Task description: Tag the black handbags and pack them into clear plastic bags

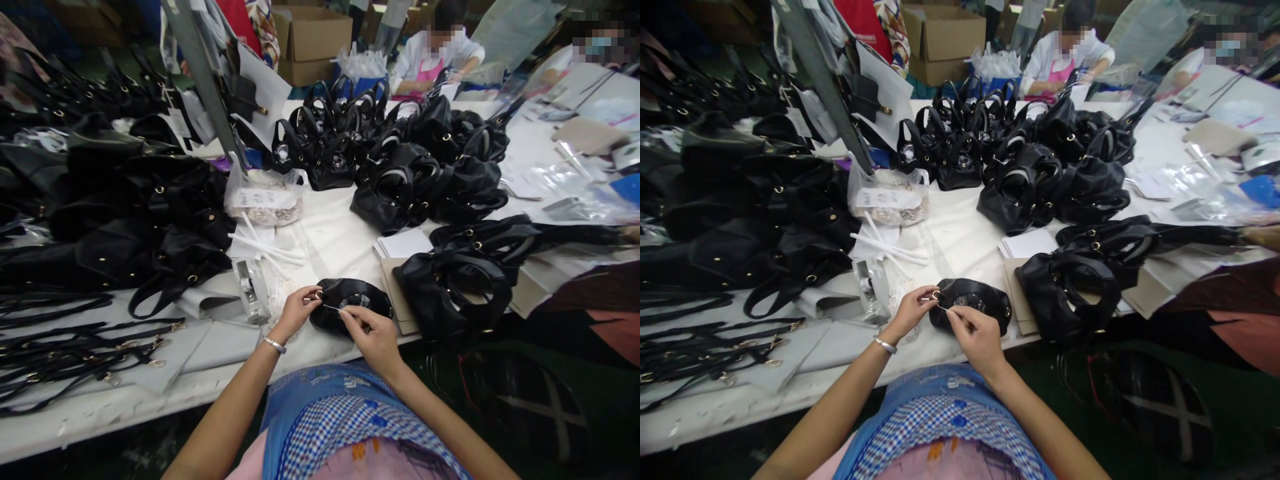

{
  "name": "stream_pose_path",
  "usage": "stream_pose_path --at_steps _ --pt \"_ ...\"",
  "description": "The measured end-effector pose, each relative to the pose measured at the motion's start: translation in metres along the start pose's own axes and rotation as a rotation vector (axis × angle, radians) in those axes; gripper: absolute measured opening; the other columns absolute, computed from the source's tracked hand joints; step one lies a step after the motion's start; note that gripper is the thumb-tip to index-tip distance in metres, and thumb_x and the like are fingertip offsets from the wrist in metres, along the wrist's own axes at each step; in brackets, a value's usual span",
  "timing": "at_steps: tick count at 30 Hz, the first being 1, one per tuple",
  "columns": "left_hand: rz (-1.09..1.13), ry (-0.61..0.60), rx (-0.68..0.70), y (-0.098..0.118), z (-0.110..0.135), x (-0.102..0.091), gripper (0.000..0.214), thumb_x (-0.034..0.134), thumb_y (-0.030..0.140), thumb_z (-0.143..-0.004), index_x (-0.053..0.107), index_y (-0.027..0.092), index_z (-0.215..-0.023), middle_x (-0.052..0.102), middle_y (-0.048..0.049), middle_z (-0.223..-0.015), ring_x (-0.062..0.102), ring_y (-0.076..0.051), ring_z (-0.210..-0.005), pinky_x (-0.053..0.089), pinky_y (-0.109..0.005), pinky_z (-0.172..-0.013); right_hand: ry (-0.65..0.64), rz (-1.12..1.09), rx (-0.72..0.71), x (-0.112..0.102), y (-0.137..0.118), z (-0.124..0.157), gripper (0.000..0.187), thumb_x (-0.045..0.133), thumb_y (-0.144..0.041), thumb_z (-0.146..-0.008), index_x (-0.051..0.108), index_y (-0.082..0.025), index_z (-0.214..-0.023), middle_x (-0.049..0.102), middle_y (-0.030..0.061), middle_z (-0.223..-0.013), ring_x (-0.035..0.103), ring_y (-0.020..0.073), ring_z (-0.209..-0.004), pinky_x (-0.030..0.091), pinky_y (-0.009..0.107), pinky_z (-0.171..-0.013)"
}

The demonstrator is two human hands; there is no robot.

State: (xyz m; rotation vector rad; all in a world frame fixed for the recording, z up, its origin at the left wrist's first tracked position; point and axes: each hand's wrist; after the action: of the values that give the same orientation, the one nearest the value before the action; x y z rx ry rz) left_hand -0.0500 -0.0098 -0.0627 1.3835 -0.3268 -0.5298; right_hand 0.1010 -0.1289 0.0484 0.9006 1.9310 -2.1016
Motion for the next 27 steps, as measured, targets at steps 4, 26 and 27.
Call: stream_pose_path --at_steps 4,26,27 --pt "0.023 0.041 -0.008 0.002 0.002 0.002 0.031 0.065 0.025 -0.075 0.069 0.016 -0.105 0.072 -0.0089 -0.102 0.066 -0.019 -0.089 0.054 -0.032 -0.08 0.042 0.098 -0.086 0.014 0.003 -0.013 0.026 0.053 -0.037 -0.091 0.072 -0.019 -0.091 0.062 0.0003 -0.063 0.048 0.0117 -0.052 0.04 0.024 -0.058" --pt "-0.27 0.217 0.079 -0.011 0.026 -0.016 0.018 0.058 0.033 -0.086 0.072 0.022 -0.092 0.072 -0.0056 -0.096 0.065 -0.02 -0.088 0.051 -0.03 -0.075 -0.443 -0.221 0.168 0.012 0.016 -0.019 0.042 0.06 -0.039 -0.086 0.052 -0.022 -0.123 0.068 0.0047 -0.098 0.064 0.0162 -0.086 0.05 0.027 -0.074" --pt "-0.26 0.23 0.067 -0.008 0.029 -0.017 0.019 0.057 0.034 -0.087 0.071 0.022 -0.093 0.071 -0.0058 -0.095 0.065 -0.02 -0.087 0.05 -0.029 -0.073 -0.484 -0.297 0.187 0.01 0.019 -0.017 0.045 0.063 -0.036 -0.083 0.05 -0.022 -0.124 0.067 0.0057 -0.105 0.064 0.0164 -0.092 0.051 0.028 -0.078"
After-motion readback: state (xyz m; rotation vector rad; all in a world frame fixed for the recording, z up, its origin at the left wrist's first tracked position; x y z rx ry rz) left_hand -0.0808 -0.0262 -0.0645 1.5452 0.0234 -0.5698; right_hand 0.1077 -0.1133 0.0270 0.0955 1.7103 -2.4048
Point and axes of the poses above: each hand's wrist, its own z-axis away from the middle knuckle, its own x-axis out of the palm, y = z × x
